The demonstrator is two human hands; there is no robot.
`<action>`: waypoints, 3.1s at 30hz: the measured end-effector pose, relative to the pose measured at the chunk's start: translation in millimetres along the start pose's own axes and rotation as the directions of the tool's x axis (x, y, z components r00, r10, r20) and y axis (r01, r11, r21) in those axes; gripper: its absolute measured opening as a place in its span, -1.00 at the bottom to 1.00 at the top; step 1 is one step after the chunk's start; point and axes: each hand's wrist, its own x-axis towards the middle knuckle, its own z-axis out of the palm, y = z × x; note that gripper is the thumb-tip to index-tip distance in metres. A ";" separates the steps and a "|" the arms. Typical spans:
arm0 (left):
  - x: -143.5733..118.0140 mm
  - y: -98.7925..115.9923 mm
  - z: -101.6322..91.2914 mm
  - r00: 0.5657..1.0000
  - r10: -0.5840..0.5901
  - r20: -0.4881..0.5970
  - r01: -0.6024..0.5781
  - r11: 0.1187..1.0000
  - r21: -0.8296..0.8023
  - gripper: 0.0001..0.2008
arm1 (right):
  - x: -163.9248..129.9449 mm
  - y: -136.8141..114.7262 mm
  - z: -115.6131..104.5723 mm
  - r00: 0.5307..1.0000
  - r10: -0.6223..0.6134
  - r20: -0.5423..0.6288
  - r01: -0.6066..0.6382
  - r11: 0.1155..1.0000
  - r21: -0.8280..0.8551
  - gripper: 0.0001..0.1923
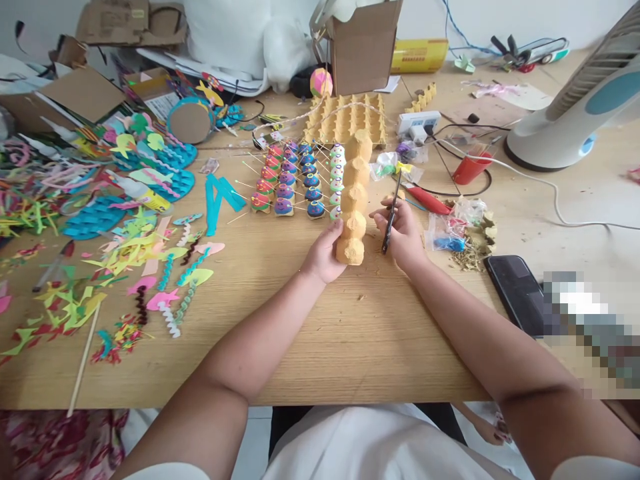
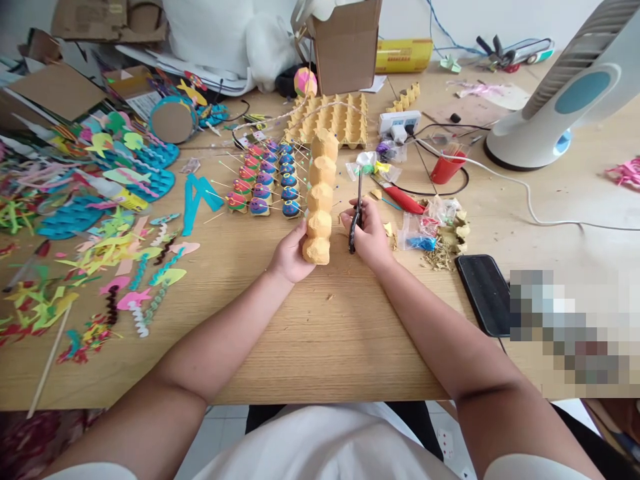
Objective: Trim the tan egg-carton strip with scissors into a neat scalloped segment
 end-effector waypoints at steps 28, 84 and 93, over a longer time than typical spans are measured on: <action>8.9 1.6 -13.1 0.943 0.327 -0.062 -0.320 0.941 0.109 -0.79 | -9.8 -3.0 -15.2 0.868 -0.351 0.350 0.482 0.435 -0.760 -0.74; 9.7 1.6 -13.8 0.945 0.320 -0.069 -0.313 0.945 0.094 -0.85 | -11.0 -4.4 -10.7 0.881 -0.313 0.355 0.458 0.371 -0.808 -0.70; 8.3 2.0 -13.5 0.944 0.326 -0.048 -0.321 0.943 0.081 -0.87 | -8.6 -2.7 -11.7 0.842 -0.380 0.383 0.498 0.273 -0.823 -0.71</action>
